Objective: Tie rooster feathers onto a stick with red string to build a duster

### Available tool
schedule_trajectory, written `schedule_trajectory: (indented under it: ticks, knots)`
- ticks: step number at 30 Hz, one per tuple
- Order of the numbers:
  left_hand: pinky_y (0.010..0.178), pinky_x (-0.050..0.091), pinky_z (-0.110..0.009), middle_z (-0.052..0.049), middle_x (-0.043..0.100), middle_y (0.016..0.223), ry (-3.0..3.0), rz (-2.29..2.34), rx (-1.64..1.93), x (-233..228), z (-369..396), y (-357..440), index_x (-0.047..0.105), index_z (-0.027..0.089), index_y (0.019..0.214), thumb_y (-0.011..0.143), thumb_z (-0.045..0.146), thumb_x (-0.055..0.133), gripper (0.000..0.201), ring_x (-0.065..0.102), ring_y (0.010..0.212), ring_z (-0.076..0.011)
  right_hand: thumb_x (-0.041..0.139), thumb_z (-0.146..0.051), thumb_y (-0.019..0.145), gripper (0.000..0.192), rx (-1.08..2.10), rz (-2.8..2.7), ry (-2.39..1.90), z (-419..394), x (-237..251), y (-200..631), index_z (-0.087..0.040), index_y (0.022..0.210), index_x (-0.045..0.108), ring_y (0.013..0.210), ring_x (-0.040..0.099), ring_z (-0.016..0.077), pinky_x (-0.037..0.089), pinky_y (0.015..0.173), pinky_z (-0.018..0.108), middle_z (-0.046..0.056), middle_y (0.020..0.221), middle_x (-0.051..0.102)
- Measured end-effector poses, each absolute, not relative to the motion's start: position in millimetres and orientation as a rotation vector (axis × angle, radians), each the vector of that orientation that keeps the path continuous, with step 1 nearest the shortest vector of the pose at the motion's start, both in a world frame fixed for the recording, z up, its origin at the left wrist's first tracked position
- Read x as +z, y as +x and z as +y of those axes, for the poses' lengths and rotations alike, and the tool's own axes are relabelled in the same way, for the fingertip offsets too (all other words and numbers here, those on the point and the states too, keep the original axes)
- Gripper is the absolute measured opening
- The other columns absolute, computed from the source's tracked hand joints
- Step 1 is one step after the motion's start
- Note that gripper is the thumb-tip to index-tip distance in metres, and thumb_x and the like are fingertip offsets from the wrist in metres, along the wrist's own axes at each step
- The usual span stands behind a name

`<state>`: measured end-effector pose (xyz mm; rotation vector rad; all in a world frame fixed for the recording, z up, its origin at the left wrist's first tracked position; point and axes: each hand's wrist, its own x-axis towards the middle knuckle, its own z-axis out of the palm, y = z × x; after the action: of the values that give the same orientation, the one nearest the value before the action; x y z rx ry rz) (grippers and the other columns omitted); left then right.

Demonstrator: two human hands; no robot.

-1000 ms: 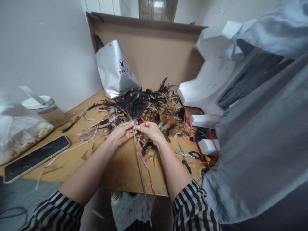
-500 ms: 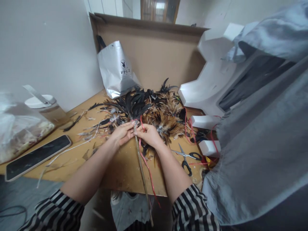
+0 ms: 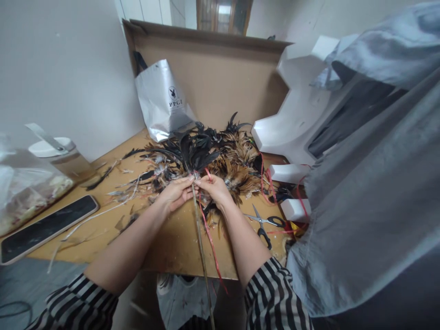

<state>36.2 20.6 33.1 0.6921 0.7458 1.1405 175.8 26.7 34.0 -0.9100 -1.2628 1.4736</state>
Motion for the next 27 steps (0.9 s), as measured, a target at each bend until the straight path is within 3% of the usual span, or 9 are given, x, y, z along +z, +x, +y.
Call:
schedule_trajectory:
  ticks: [5,9,17,27]
  knots:
    - [0.060,0.050,-0.025,-0.005,0.061,0.062,0.723,0.766,1.135,33.2,18.6,38.2,0.063,0.008,0.071,0.073,0.016,0.062,0.008,0.058,0.056,-0.0109,0.071,-0.035,0.064,0.028,1.672,-1.056,-0.708,28.7,40.4,184.9,-0.016,0.074,0.053,0.042,0.030,0.0027,0.019,0.040,0.017,-0.008,0.051,0.036]
    - [0.061,0.050,-0.025,-0.006,0.061,0.064,0.778,0.741,1.106,32.7,15.6,41.1,0.064,0.008,0.074,0.070,0.020,0.066,0.014,0.057,0.057,-0.0102,0.073,-0.034,0.062,0.031,1.755,-1.022,-0.671,28.9,42.7,188.4,-0.015,0.067,0.049,0.042,0.031,0.0023,0.021,0.040,0.017,-0.007,0.053,0.038]
    - [0.062,0.050,-0.026,-0.005,0.061,0.063,0.847,0.727,1.030,28.3,13.5,42.4,0.066,0.009,0.075,0.065,0.027,0.071,0.021,0.058,0.058,-0.0103,0.076,-0.030,0.056,0.040,1.721,-1.058,-0.800,30.8,36.2,183.8,-0.016,0.050,0.039,0.036,0.016,0.0003,0.009,0.035,0.017,-0.010,0.041,0.027]
    - [0.064,0.051,-0.029,-0.014,0.067,0.079,1.016,0.817,0.993,34.1,7.2,45.2,0.065,0.006,0.081,0.068,0.036,0.067,0.033,0.062,0.060,-0.0139,0.075,-0.030,0.054,0.037,1.642,-1.063,-1.010,33.3,32.1,190.9,-0.016,0.054,0.041,0.034,0.028,0.0016,0.015,0.035,0.016,-0.008,0.040,0.039]
